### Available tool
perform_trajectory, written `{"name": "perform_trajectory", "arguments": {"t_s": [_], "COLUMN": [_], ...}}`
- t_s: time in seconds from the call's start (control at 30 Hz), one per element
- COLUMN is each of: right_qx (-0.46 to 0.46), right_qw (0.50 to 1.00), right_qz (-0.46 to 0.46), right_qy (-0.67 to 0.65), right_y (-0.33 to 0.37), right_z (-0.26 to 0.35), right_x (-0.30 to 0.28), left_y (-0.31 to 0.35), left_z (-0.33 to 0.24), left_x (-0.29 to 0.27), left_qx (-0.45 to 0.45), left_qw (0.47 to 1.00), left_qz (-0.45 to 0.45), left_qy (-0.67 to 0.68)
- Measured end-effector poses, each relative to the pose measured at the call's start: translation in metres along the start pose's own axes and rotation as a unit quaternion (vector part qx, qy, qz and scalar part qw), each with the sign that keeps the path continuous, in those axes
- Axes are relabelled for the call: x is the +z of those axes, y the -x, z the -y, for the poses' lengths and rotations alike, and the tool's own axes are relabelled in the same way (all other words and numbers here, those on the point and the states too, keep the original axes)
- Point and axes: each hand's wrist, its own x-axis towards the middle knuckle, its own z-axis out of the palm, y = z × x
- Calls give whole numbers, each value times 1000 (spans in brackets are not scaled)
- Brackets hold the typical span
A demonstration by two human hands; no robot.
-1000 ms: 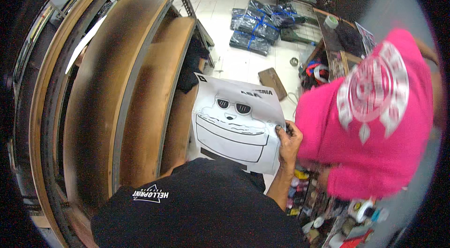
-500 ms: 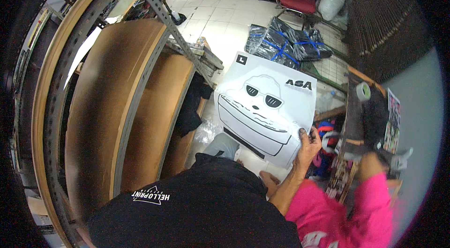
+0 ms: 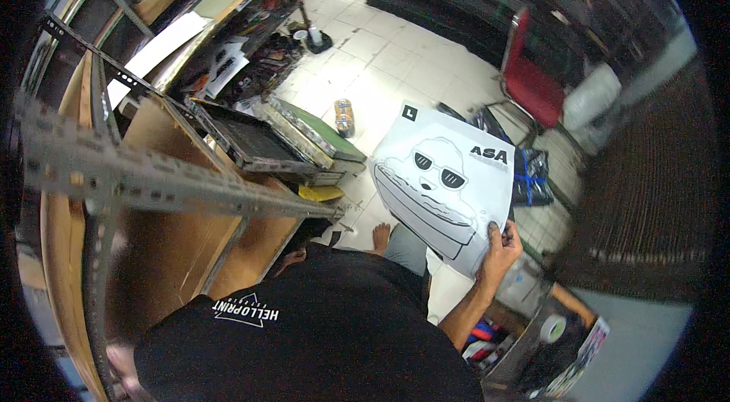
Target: The person carries a printed cardboard cutout of a character up a flight of stairs and places it on a workbench. They then position a larger blank cardboard sheet on the table and align the printed cutout on top of it, using a ruler to measure and mark the edges.
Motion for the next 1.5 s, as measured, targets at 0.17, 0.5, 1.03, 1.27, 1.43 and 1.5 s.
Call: {"name": "perform_trajectory", "arguments": {"t_s": [0.17, 0.5, 1.03, 1.27, 1.43, 1.5], "right_qx": [0, 27, -10, -36, -8, -34], "right_qw": [997, 978, 932, 909, 895, 884], "right_qz": [64, 202, 357, 411, 441, 462], "right_qy": [-53, -40, -60, -63, -62, -67], "right_y": [-139, -400, -797, -866, -897, -905], "right_z": [-7, -22, 51, 51, 61, 75], "right_x": [91, 347, 749, 935, 1100, 1172], "left_y": [-29, -166, -420, -518, -617, -617], "left_z": [-85, -217, -734, -785, -798, -895], "left_x": [19, 135, 109, 97, 50, 4], "left_qx": [-41, -147, 78, -69, -80, -140], "left_qw": [996, 977, 899, 872, 853, 845], "left_qz": [-58, -93, -277, -265, -217, -278], "left_qy": [45, 122, 331, 405, 468, 435]}}
